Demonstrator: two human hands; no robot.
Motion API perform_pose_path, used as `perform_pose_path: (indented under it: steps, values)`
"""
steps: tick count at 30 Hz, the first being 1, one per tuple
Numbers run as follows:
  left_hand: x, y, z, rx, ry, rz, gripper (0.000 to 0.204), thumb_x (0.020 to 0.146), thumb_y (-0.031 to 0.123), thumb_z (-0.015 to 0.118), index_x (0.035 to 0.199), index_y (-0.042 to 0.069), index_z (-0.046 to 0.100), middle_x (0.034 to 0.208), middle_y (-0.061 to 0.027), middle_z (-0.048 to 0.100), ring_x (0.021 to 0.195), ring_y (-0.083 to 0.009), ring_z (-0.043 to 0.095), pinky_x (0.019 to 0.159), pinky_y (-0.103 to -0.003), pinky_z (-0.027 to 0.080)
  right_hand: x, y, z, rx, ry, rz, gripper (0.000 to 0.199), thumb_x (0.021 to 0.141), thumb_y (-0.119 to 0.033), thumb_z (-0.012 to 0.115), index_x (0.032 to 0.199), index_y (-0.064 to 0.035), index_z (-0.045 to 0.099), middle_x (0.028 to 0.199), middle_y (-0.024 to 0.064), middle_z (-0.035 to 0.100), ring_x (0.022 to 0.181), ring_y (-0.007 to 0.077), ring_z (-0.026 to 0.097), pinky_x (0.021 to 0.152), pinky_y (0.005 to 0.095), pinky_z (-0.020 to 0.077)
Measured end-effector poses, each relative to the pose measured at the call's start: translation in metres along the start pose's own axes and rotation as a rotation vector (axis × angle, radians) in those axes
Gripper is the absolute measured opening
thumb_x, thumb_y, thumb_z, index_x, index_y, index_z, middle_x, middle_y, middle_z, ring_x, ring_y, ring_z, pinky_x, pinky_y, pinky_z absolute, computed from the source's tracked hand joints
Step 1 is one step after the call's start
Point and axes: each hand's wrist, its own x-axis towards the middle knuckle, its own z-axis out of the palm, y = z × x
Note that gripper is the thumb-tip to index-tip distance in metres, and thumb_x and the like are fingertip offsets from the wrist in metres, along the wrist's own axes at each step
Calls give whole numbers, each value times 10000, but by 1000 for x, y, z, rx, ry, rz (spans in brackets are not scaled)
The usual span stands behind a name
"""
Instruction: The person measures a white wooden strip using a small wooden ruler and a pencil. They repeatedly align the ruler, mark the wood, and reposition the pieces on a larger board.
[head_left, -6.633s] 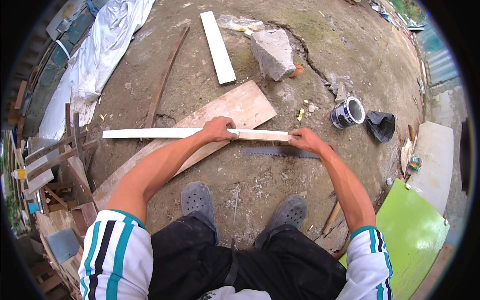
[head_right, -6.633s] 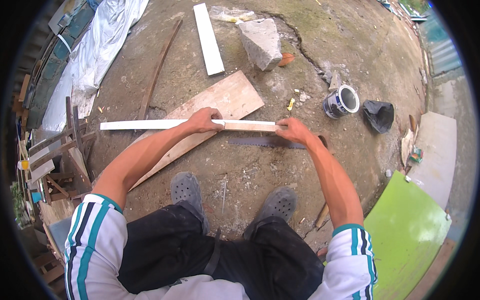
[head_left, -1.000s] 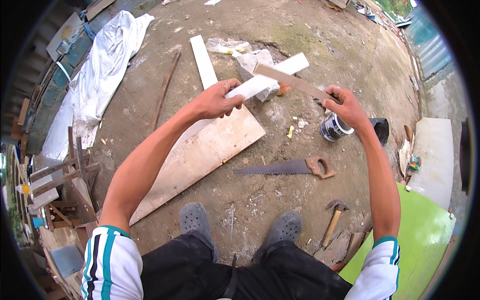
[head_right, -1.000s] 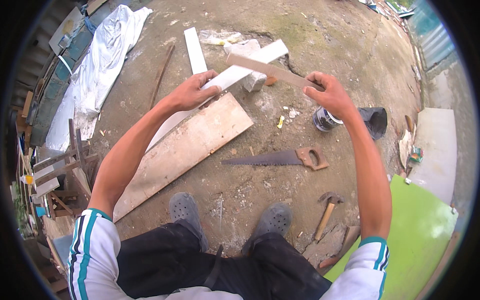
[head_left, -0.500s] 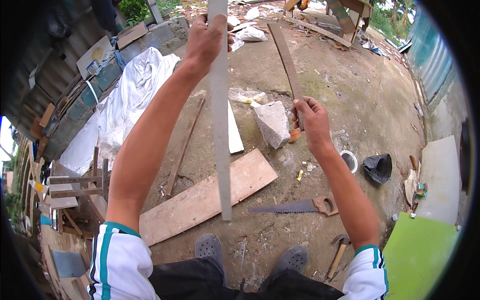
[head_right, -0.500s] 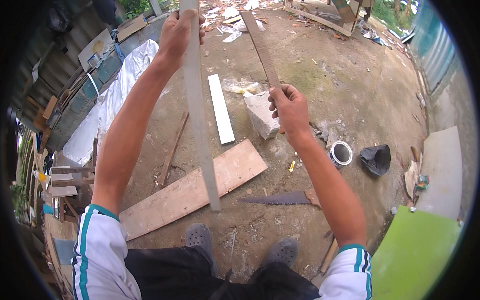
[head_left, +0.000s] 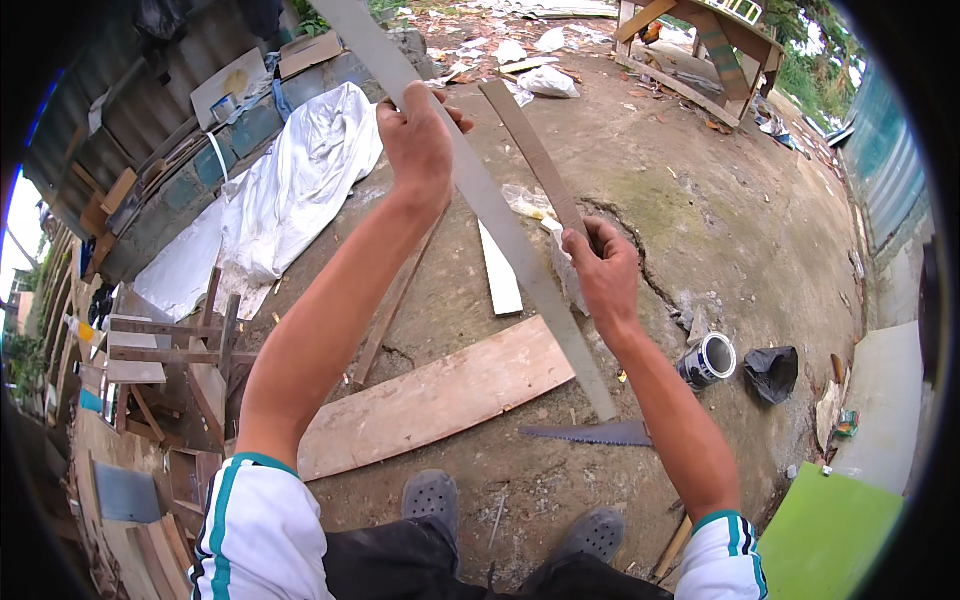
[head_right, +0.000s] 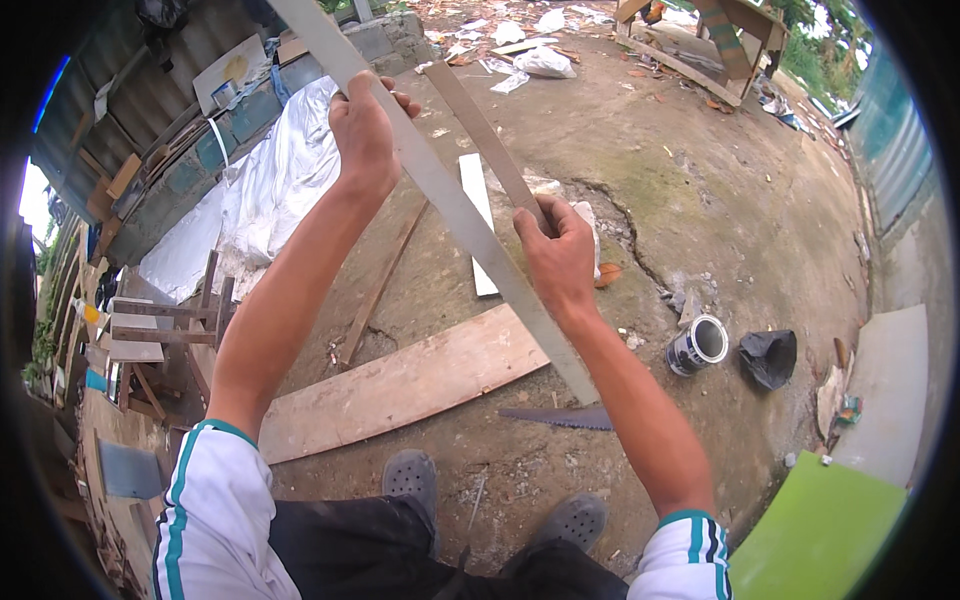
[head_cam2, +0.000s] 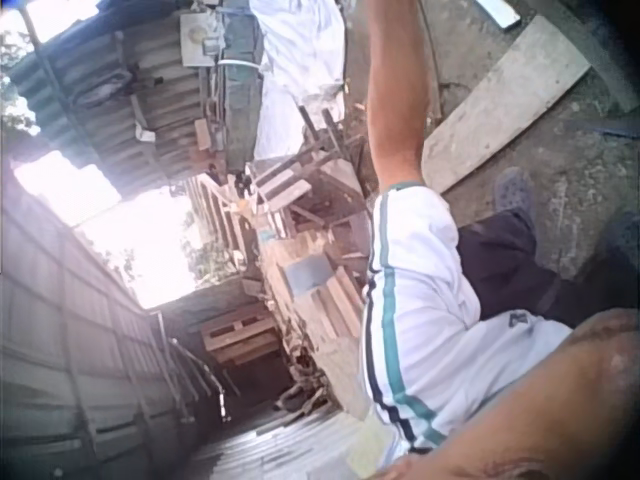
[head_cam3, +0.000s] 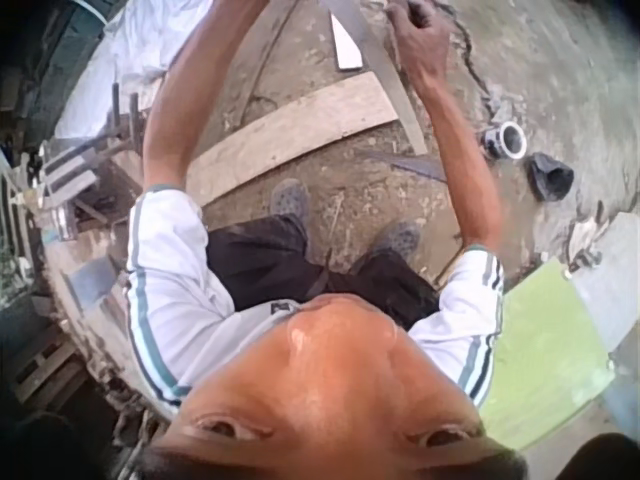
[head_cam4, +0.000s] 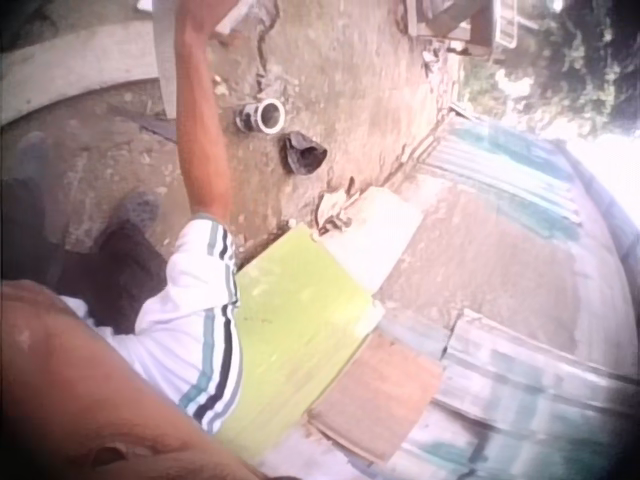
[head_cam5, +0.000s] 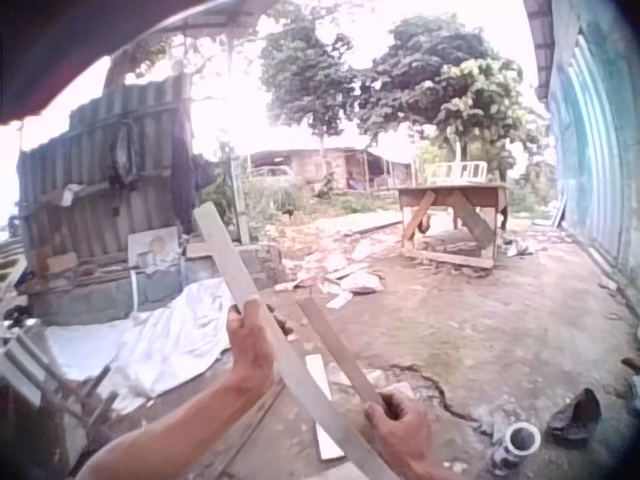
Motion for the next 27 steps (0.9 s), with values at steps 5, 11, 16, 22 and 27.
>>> perform_pose_path:
  steps: [5,11,16,22,27]
  values:
    - [-11,-48,-28,-105,222,-195,266,963,252,439,1059,7,401,825,-131,546,636,-246,616,616,-403,541,0,0,0,-208,-28,-32,335,881,-261,714,1051,27,712,791,42,674,718,107,586,673,288,483]
    - [-87,-145,-47,-64,447,-463,244,981,241,438,1024,2,416,851,-143,522,651,-265,608,617,-439,554,-35,41,-45,-409,-158,152,313,864,-248,693,1027,17,729,809,80,704,719,151,625,680,323,498]
    - [-194,-173,-81,-182,454,-564,221,1003,239,462,1008,24,412,868,-125,514,692,-242,585,680,-433,561,-99,88,-78,-489,-284,336,328,858,-237,691,1074,6,735,926,134,751,842,190,704,788,331,537]
    - [-260,-178,-85,-254,503,-575,218,1050,262,454,1040,45,437,934,-83,511,806,-216,570,801,-431,541,-144,113,-98,-497,-354,401,347,869,-245,705,1098,14,730,1032,151,748,923,213,711,839,335,537]
    - [-276,-197,-99,-201,550,-540,175,1042,230,464,1054,58,437,905,-50,513,772,-160,559,711,-360,501,-158,124,-100,-486,-379,338,348,852,-231,716,1095,17,727,1036,155,742,923,251,713,836,345,540]
